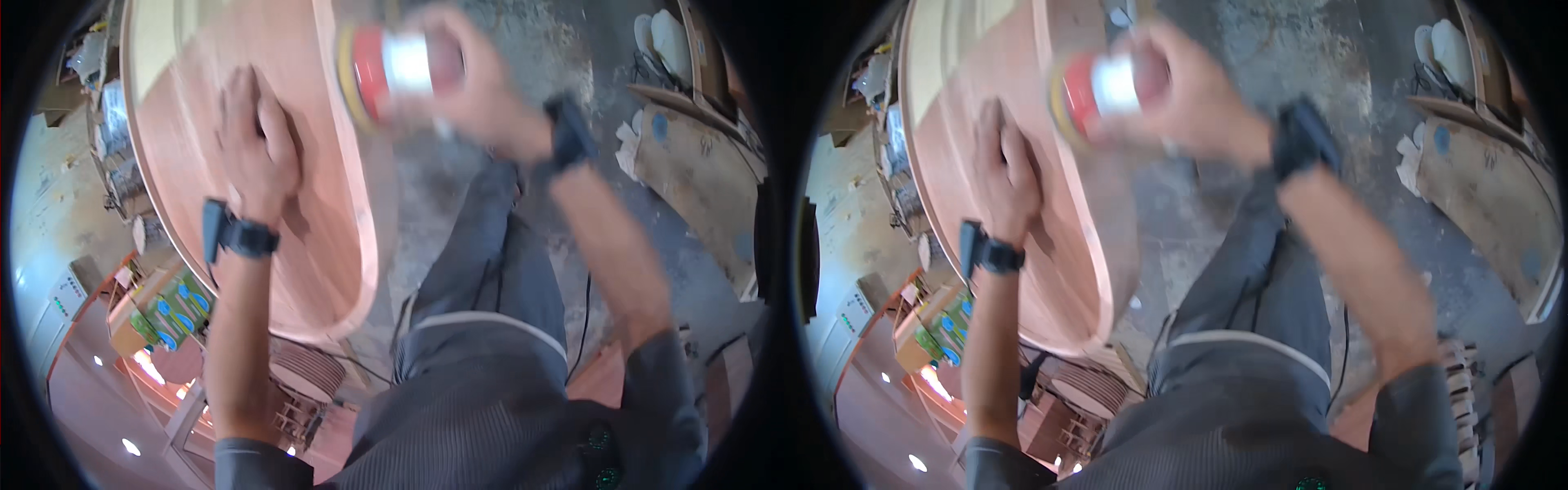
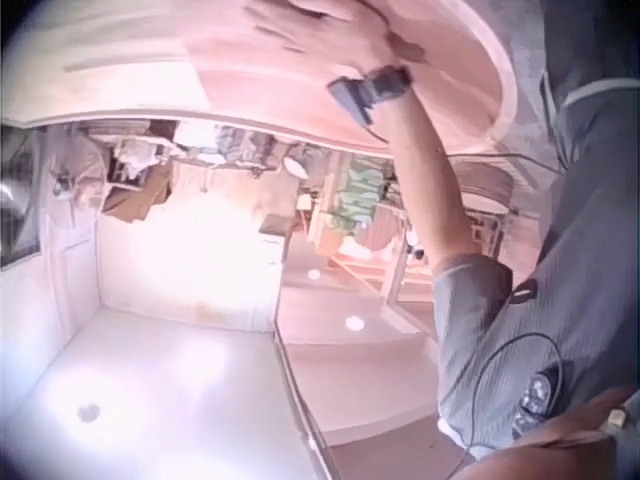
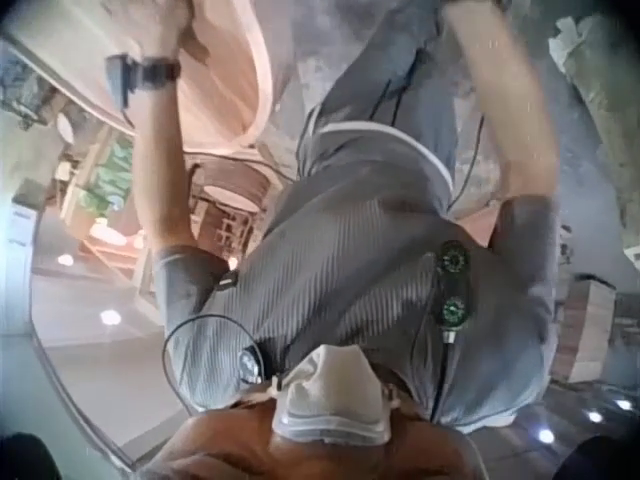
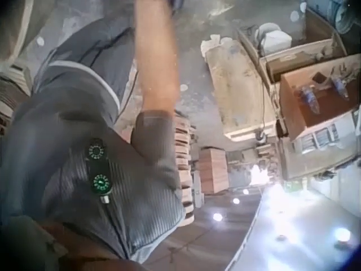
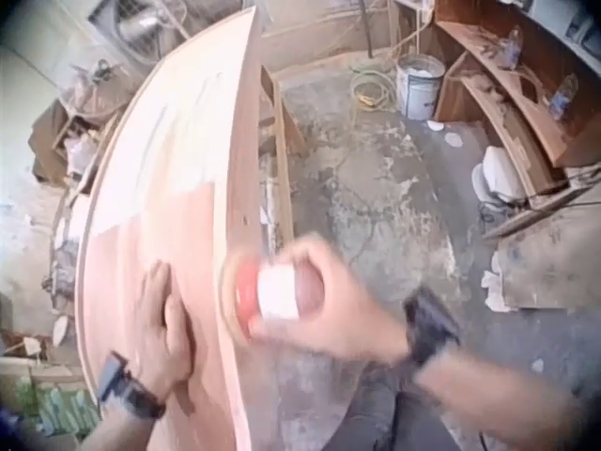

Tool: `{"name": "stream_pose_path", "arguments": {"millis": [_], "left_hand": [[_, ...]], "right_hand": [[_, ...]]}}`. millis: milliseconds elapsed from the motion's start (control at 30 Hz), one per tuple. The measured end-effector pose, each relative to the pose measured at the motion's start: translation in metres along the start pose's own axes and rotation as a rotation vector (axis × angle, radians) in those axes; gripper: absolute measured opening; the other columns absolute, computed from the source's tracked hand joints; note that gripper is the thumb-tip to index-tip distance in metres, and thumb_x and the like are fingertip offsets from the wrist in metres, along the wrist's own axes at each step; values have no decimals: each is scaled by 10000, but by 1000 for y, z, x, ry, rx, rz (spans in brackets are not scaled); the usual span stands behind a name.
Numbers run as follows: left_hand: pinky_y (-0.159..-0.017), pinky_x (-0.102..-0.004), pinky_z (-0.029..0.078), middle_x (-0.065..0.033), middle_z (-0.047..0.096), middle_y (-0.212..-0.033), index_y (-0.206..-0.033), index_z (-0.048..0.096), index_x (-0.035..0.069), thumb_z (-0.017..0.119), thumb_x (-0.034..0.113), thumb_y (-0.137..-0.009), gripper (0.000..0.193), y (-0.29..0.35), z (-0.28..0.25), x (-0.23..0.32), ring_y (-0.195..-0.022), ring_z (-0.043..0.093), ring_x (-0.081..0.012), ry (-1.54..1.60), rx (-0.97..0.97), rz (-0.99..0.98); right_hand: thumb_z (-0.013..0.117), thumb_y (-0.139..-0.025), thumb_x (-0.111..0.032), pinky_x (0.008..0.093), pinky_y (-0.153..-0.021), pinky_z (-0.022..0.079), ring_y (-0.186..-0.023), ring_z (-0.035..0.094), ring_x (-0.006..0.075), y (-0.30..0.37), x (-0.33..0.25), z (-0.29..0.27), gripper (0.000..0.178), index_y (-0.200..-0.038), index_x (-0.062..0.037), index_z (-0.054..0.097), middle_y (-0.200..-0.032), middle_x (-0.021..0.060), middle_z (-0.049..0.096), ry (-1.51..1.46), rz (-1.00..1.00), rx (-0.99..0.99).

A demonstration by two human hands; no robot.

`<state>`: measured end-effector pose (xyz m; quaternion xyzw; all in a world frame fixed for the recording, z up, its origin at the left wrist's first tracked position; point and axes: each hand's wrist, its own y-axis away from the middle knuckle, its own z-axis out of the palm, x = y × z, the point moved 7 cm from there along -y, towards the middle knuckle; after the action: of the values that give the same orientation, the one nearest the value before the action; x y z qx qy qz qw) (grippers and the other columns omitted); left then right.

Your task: The person is using an electric orbital sander to smooth the surface and edges of a large curved wooden furniture panel.

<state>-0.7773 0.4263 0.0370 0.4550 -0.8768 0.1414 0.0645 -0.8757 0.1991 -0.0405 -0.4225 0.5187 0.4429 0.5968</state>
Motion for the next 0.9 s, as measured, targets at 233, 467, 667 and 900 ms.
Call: {"name": "stream_pose_path", "arguments": {"millis": [233,467,667,900], "left_hand": [[-1159,-412,410,-250,593,-1452,-1420,586,-22,487,301,-1042,507,-6,-4,-15,-1369,549,-394,28,112,75],[-1151,-427,418,-242,598,-1442,-1409,605,-2,472,308,-1037,502,4,-4,0,-1345,552,-422,-27,149,55],[-1234,-529,239,-119,482,-1596,-1522,507,97,429,362,-1028,565,4,5,-3,-1512,376,-350,-8,19,-62],[-1218,-506,286,-159,499,-1571,-1505,522,67,425,344,-1044,546,3,0,-10,-1472,418,-383,-78,66,-40]], "right_hand": [[986,-706,-354,310,-743,538,-844,627,130,40,-19,27,686,-1164,-52,574,-987,70,658,5,25,-34],[1000,-681,-340,345,-859,565,-985,662,169,73,-14,29,699,-1179,-66,595,-1076,82,666,-15,67,-25],[974,-729,-349,360,-858,585,-987,663,179,39,-8,12,681,-1197,-57,574,-1099,86,659,-32,132,11],[985,-713,-319,360,-913,529,-1034,625,180,138,-21,50,670,-1185,-92,568,-1127,75,626,125,-45,-9]]}}
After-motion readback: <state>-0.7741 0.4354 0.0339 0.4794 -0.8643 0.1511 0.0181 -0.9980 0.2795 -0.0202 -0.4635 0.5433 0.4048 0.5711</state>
